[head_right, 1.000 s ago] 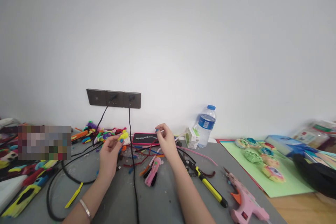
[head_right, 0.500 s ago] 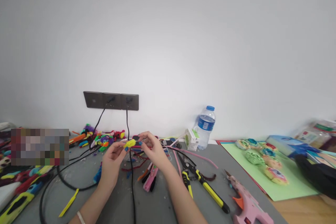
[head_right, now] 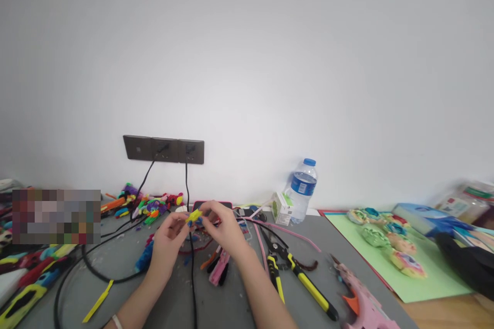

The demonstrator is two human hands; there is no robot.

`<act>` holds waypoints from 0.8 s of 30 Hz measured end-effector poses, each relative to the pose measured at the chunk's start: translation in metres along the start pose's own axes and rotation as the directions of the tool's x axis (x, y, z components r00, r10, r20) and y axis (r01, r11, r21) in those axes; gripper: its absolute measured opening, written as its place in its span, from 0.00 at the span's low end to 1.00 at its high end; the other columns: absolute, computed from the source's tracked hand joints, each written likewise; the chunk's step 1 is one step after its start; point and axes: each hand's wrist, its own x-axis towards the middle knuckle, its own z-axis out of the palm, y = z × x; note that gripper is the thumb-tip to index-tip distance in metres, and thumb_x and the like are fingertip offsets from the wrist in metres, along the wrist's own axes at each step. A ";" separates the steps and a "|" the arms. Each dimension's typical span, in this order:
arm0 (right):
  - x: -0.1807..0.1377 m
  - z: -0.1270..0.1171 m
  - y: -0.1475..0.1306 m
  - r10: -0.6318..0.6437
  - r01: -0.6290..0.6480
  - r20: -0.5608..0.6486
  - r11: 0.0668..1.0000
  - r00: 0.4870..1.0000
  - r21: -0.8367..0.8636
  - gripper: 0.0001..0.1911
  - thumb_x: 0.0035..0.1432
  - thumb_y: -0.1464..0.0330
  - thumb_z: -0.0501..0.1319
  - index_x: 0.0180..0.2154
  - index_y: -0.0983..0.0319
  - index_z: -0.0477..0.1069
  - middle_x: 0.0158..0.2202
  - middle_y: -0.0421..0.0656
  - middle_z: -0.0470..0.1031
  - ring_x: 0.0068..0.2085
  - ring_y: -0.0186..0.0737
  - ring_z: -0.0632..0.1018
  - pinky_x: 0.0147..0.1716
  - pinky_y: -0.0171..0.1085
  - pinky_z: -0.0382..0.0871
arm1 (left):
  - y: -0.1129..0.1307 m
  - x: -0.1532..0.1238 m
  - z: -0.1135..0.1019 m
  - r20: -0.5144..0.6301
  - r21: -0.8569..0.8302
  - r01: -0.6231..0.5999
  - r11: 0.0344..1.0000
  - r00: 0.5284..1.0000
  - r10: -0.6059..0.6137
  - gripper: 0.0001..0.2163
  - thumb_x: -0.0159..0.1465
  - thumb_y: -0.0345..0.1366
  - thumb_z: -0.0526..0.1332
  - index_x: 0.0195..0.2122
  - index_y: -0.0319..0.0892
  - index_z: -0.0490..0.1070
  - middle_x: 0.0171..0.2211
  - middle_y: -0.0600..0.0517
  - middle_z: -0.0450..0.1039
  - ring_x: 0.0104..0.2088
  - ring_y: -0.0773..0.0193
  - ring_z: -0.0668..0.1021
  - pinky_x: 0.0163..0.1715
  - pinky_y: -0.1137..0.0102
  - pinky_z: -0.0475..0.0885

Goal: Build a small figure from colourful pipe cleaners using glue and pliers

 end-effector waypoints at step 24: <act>-0.002 0.003 0.002 -0.019 0.010 -0.070 0.992 0.997 -0.123 0.05 0.54 0.73 0.57 0.32 0.60 0.71 0.23 0.37 0.71 0.24 0.33 0.71 0.27 0.32 0.66 | 0.001 -0.001 -0.001 -0.035 0.014 -0.025 1.000 0.999 0.025 0.07 0.51 0.37 0.68 0.28 0.41 0.74 0.32 0.48 0.79 0.34 0.57 0.81 0.36 0.66 0.76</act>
